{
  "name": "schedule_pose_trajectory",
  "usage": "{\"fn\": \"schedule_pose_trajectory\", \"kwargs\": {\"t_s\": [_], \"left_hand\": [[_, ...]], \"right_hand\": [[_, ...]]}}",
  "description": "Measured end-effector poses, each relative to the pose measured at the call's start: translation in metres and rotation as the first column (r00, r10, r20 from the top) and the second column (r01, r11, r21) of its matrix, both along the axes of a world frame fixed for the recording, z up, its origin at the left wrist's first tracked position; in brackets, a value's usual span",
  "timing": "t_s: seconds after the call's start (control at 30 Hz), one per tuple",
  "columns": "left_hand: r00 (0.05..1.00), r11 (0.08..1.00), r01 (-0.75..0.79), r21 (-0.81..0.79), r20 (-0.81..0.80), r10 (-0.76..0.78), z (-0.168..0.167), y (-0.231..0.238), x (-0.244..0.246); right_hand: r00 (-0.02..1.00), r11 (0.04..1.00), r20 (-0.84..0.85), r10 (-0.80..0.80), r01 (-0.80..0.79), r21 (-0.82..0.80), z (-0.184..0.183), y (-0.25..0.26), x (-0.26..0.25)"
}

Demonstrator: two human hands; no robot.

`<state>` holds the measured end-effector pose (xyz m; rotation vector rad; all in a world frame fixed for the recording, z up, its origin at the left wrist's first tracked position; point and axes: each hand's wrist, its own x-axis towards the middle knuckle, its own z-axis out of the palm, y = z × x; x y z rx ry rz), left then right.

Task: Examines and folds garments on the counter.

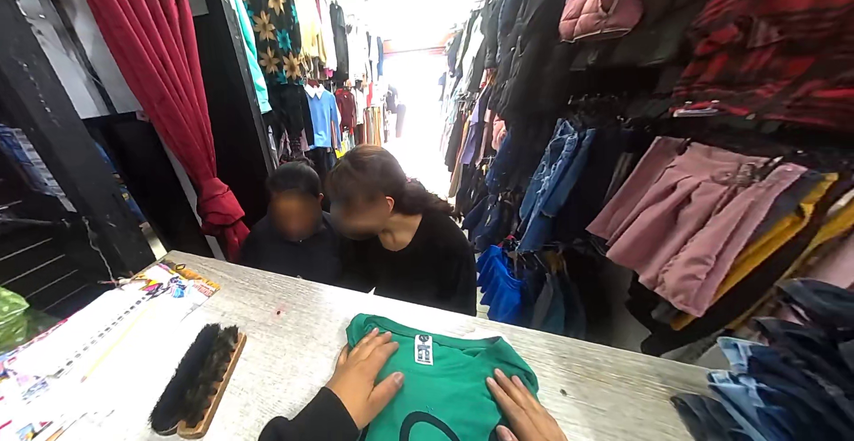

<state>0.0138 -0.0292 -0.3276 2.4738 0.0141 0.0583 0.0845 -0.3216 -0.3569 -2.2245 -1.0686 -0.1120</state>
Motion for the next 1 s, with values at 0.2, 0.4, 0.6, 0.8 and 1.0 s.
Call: {"fn": "schedule_pose_trajectory", "kwargs": {"t_s": [0.2,0.4,0.6,0.8,1.0], "left_hand": [[1.0,1.0,-0.003,0.014,0.026,0.003,-0.005,0.0,0.001],[0.999,1.0,-0.011,0.019,0.043,0.01,-0.006,0.0,0.0],[1.0,1.0,0.012,0.006,0.001,-0.012,0.002,-0.002,-0.003],[1.0,1.0,-0.002,-0.003,0.005,0.002,0.003,-0.002,-0.004],[1.0,1.0,0.001,-0.004,-0.017,-0.001,0.004,-0.002,-0.002]], "right_hand": [[1.0,1.0,-0.004,-0.016,0.016,0.007,0.0,0.0,-0.003],[0.999,0.999,0.015,-0.035,0.035,0.013,0.0,0.001,-0.005],[0.999,0.999,0.014,-0.029,0.028,0.018,0.0,-0.001,-0.006],[0.999,1.0,0.034,0.0,0.0,0.004,-0.004,-0.001,-0.001],[0.998,1.0,0.067,-0.01,0.009,0.015,-0.007,0.0,0.0]]}}
